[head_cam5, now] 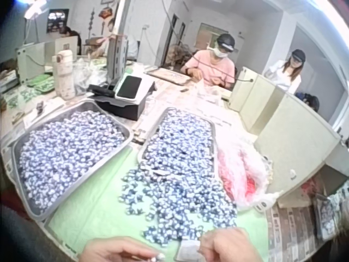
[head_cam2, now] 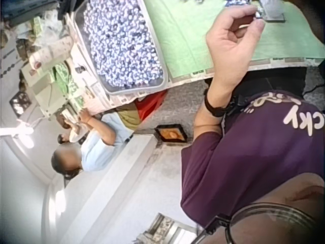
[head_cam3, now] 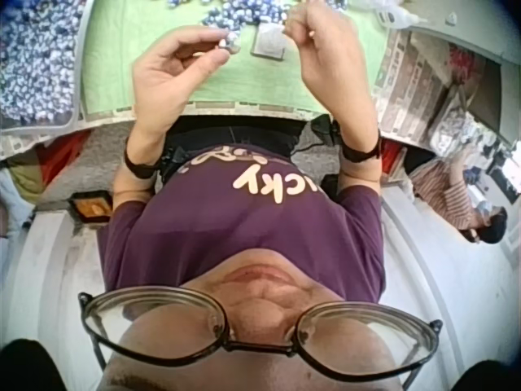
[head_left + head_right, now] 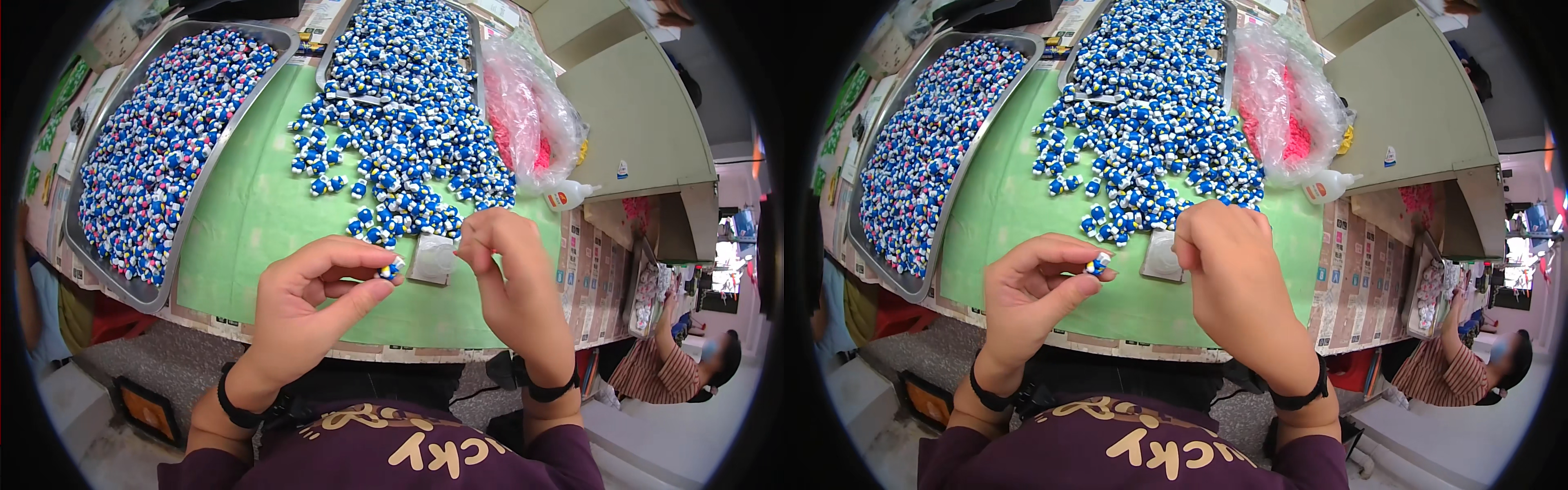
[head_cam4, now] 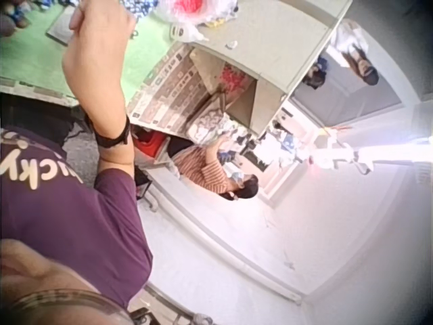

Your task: The person assembles small blue and white capsule candies by hand. They pick up a capsule half and a small pink bead, insert the bead into the capsule, and place the finished item on a green mat. The person repeats this process continuously, occasionally adjusting the pile of capsules on the table.

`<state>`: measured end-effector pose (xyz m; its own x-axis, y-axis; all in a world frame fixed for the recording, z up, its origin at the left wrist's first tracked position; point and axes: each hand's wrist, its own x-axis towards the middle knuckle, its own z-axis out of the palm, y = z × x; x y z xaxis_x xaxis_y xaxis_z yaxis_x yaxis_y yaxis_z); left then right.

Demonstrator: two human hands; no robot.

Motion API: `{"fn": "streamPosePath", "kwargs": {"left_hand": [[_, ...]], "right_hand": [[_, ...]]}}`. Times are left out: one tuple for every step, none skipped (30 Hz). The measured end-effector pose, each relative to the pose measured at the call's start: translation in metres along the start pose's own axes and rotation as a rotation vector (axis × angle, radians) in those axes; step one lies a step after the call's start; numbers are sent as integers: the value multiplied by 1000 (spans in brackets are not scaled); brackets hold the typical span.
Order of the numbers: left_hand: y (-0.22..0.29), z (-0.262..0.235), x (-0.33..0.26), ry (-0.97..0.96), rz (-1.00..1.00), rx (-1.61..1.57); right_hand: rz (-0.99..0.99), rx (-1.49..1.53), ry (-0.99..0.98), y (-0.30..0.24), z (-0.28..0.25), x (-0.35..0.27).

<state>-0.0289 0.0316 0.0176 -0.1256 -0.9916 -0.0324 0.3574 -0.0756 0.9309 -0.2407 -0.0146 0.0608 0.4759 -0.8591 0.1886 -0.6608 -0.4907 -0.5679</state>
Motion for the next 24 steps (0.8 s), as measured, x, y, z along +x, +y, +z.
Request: {"fn": "streamPosePath", "kwargs": {"left_hand": [[0,2,0,-5,-4,-20],[-1,5,1,-10,-8,-40],[-2,8,1,-12,-14,-57],[-3,11,2,2,-13,-98],[-5,14,2,17,-12,-138],[-6,16,3,25,-12,-182],[-6,17,2,26,0,-172],[-6,17,2,27,12,-161],[-5,18,2,26,28,-148],[-5,18,2,19,43,-131],[-4,18,2,12,58,-114],[-4,17,2,8,74,-98],[-4,18,1,3,92,-94],[-4,18,1,-1,110,-89],[-5,18,0,-5,128,-87],[-6,19,-1,7,154,-56],[-7,19,-1,20,180,-25],[-7,20,-2,31,206,4],[-6,21,-3,43,221,47],[-4,22,-5,56,237,90],[-2,23,-6,68,252,134],[-2,21,-5,49,277,176],[-2,19,-5,31,303,219],[-1,16,-5,7,326,260]], "right_hand": [[19,73,20,-4,-2,-1],[26,166,31,-9,-3,-2],[33,263,41,-15,-3,-3],[40,360,50,-20,-2,-4],[37,409,67,-25,0,-5],[37,453,88,-31,1,-5],[34,465,94,-33,3,-5],[31,479,98,-34,5,-5],[25,491,105,-36,6,-6],[18,471,101,-35,6,-6],[12,453,103,-35,7,-6],[5,435,103,-35,7,-6],[-1,418,109,-34,8,-6],[-12,390,114,-34,8,-6],[-24,362,117,-34,9,-5],[-40,323,118,-34,10,-5],[-57,284,120,-35,11,-4],[-39,294,136,-36,13,-5],[-21,305,152,-37,15,-7],[-9,323,162,-38,17,-8],[2,341,173,-38,19,-10],[6,367,178,-38,21,-11],[10,393,182,-38,22,-12],[34,453,191,-37,21,-12]]}}
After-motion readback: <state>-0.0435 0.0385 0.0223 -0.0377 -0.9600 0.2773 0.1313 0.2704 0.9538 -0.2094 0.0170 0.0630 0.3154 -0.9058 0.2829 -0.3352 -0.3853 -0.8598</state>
